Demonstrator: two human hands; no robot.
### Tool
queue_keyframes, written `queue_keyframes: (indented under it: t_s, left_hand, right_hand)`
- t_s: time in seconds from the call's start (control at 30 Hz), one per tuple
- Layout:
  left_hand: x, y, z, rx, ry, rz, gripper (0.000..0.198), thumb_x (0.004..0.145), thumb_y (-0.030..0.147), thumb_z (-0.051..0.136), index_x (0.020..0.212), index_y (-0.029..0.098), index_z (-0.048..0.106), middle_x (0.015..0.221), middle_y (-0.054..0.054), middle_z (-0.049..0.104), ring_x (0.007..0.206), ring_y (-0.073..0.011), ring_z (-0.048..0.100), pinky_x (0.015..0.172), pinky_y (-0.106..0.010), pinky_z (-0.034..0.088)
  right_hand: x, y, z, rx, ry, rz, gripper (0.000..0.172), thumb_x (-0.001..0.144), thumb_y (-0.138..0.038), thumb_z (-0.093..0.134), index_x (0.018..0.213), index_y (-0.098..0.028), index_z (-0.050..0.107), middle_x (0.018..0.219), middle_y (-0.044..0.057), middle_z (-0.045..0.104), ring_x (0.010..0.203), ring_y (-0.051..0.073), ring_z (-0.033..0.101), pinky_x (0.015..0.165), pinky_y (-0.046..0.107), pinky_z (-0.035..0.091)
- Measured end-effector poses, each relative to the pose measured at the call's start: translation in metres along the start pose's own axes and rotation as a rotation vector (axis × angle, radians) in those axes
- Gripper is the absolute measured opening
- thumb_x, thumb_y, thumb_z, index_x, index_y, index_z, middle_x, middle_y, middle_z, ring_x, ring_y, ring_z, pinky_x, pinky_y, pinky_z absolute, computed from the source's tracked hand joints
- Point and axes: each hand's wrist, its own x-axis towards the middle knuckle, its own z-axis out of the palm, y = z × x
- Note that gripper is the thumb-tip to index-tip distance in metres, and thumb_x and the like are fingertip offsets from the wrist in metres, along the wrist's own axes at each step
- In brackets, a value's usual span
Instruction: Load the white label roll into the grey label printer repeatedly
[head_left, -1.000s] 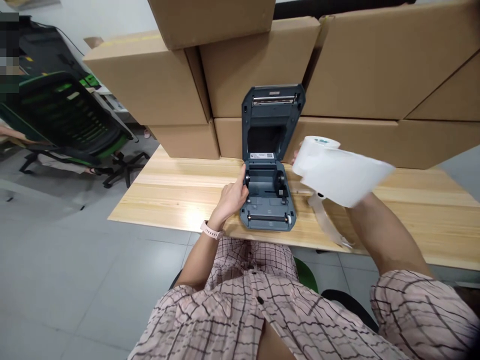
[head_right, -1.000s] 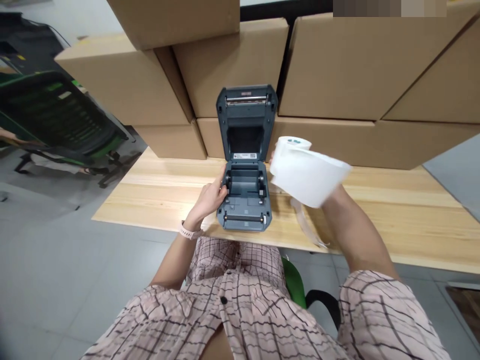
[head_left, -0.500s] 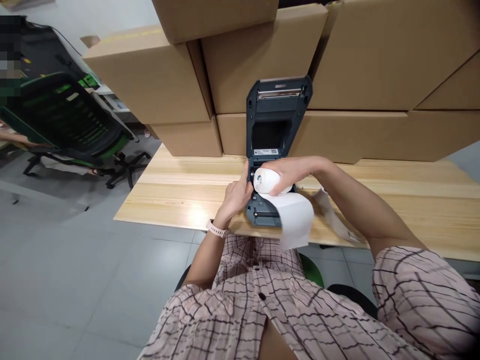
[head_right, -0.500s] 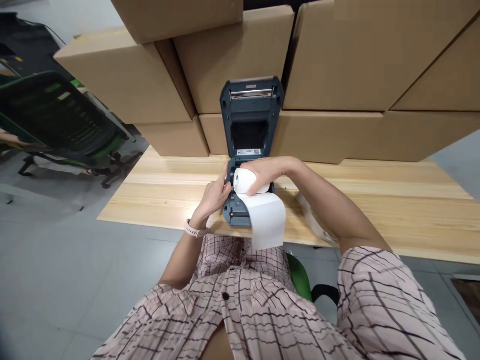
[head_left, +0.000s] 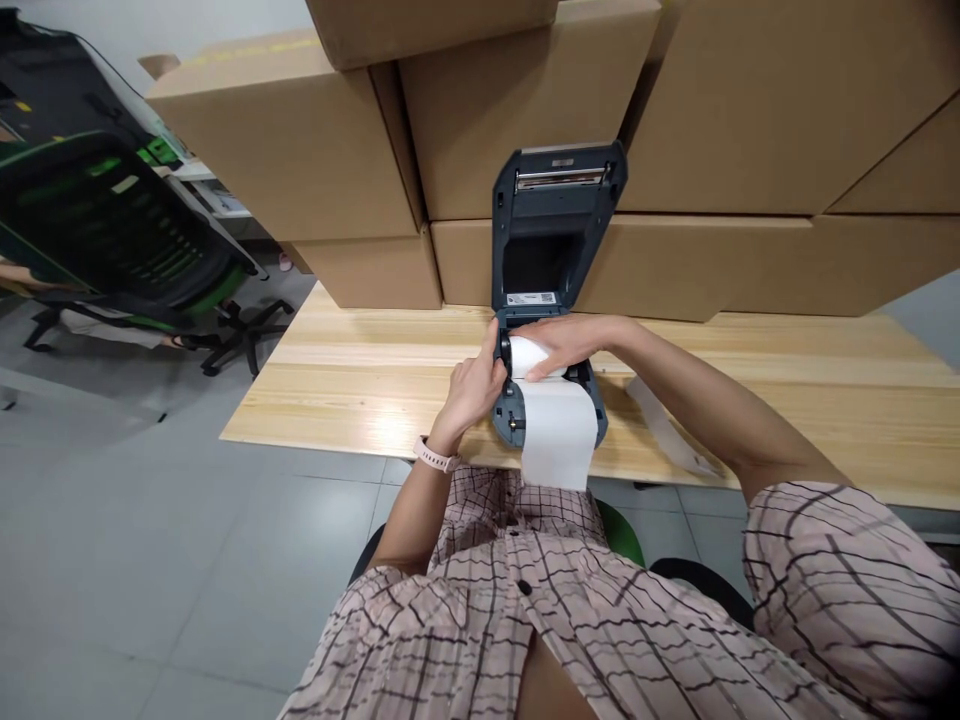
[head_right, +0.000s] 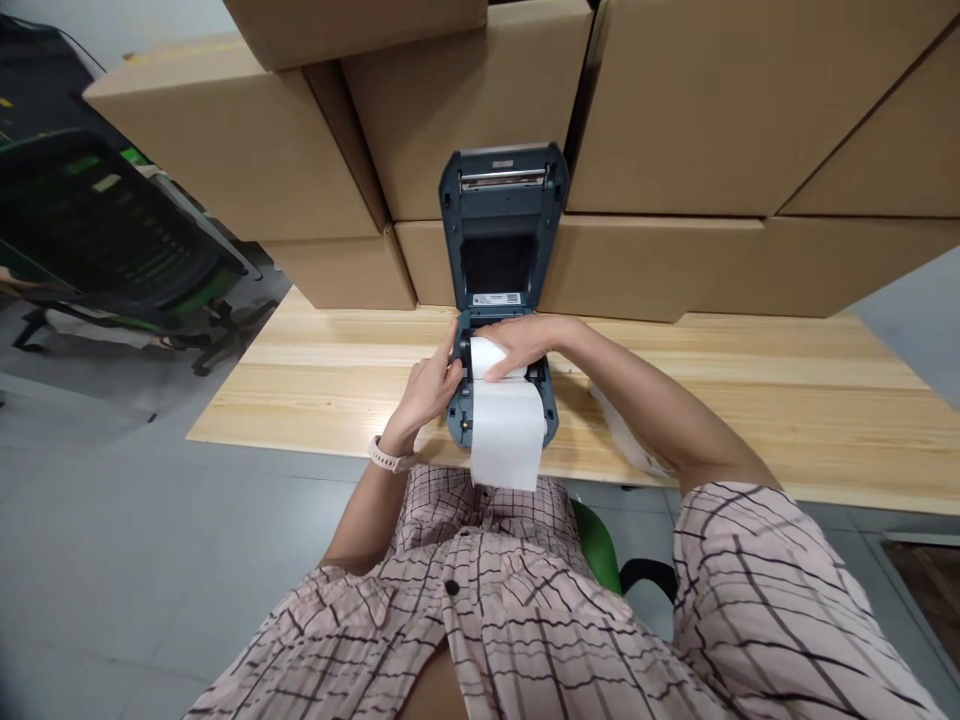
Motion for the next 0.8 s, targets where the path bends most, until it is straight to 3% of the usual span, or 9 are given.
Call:
queue_keyframes:
  t_s: [0.07,0.13,0.2,0.3,0.43,0.57,0.8]
  left_hand:
    - [0.000,0.001,0.000,0.001,-0.002,-0.011,0.075,0.102,0.023,0.037,0.175,0.016,0.020,0.085,-0.007,0.074,0.077,-0.0240,0.064,0.084,-0.037,0.048]
    - [0.000,0.000,-0.001,-0.019,0.001,-0.014,0.072,0.103,0.024,0.037,0.174,0.019,0.027,0.089,-0.007,0.076,0.078,-0.0239,0.064,0.084,-0.037,0.047]
    - [-0.001,-0.001,-0.001,-0.055,0.011,-0.012,0.069,0.104,0.025,0.037,0.173,0.021,0.031,0.091,-0.007,0.077,0.079,-0.0234,0.065,0.083,-0.036,0.047]
    - [-0.003,-0.002,0.001,-0.138,0.024,-0.032,0.065,0.105,0.029,0.039,0.169,0.022,0.039,0.092,-0.006,0.077,0.080,-0.0225,0.066,0.082,-0.036,0.048]
    - [-0.005,-0.007,0.010,-0.328,0.050,-0.047,0.066,0.106,0.033,0.041,0.170,0.018,0.036,0.112,-0.011,0.080,0.094,-0.0235,0.071,0.087,-0.037,0.052]
    - [-0.005,-0.010,0.019,-0.470,0.106,0.007,0.065,0.108,0.032,0.041,0.171,0.021,0.032,0.154,-0.016,0.065,0.127,-0.0246,0.069,0.101,-0.039,0.056]
    - [-0.007,0.000,0.024,-0.596,0.059,-0.060,0.070,0.109,0.029,0.039,0.175,0.025,0.016,0.182,-0.011,0.029,0.165,-0.0245,0.036,0.127,-0.045,0.045]
  right_hand:
    - [-0.016,-0.009,0.010,-0.040,0.102,-0.008,0.077,0.093,-0.061,0.069,0.151,-0.011,0.060,0.153,0.023,0.065,0.136,0.042,0.065,0.109,0.056,0.054]
    - [-0.039,-0.021,0.028,-0.061,0.201,-0.043,0.073,0.101,-0.061,0.060,0.157,-0.014,0.056,0.166,0.021,0.053,0.153,0.043,0.051,0.121,0.063,0.043]
    - [-0.066,-0.037,0.052,-0.066,0.282,-0.063,0.066,0.104,-0.063,0.056,0.156,-0.023,0.059,0.168,0.016,0.051,0.155,0.043,0.048,0.124,0.067,0.041]
    - [-0.094,-0.063,0.090,-0.065,0.361,0.024,0.063,0.105,-0.064,0.056,0.159,-0.033,0.056,0.170,0.011,0.050,0.155,0.039,0.050,0.124,0.067,0.044]
    - [-0.094,-0.095,0.129,-0.135,0.550,0.172,0.066,0.105,-0.064,0.055,0.162,-0.032,0.049,0.173,0.014,0.045,0.161,0.037,0.043,0.128,0.067,0.040]
    - [-0.083,-0.108,0.143,-0.168,0.639,0.219,0.065,0.106,-0.064,0.050,0.157,-0.024,0.053,0.171,0.021,0.045,0.161,0.039,0.042,0.126,0.067,0.043]
    - [-0.092,-0.104,0.145,-0.115,0.640,0.173,0.060,0.107,-0.061,0.053,0.161,-0.033,0.049,0.173,0.014,0.044,0.163,0.035,0.040,0.127,0.065,0.043]
